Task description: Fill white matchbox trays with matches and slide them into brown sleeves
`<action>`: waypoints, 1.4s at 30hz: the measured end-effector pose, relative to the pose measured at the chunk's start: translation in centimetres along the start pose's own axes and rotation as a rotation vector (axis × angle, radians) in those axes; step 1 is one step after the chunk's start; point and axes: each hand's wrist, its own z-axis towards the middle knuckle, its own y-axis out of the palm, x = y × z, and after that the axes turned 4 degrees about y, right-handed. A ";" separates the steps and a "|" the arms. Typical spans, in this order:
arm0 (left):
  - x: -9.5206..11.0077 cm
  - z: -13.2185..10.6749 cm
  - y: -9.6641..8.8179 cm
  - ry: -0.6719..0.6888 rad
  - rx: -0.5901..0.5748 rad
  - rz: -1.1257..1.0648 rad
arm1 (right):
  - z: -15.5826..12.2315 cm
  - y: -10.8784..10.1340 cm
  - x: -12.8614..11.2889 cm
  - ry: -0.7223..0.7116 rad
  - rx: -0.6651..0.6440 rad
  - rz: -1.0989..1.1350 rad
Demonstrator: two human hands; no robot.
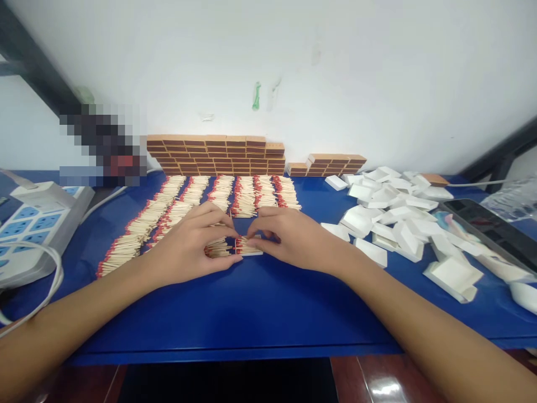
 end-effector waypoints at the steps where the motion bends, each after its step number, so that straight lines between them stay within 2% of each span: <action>1: 0.0 0.0 0.0 0.000 -0.003 -0.001 | 0.1 0.2 0.0 0.016 0.005 0.005; 6: 0.1 0.0 0.0 -0.011 -0.012 -0.003 | 0.3 0.7 0.1 0.048 -0.010 0.030; 13: 0.0 0.0 0.0 -0.016 -0.011 0.001 | 0.1 0.5 0.2 -0.015 0.025 0.008; 17: -0.1 -0.1 0.0 -0.010 -0.013 0.004 | 0.1 0.4 -0.1 -0.059 -0.002 0.035; 30: -0.1 0.0 0.1 -0.007 -0.010 0.009 | 0.1 0.8 -0.2 -0.070 0.041 0.072; 36: -0.1 -0.1 0.2 0.007 -0.004 0.012 | -0.1 1.2 -1.7 -0.095 -0.014 0.183; 42: -0.2 -0.1 0.1 0.001 -0.006 0.005 | -0.1 1.1 -1.5 -0.167 -0.068 0.098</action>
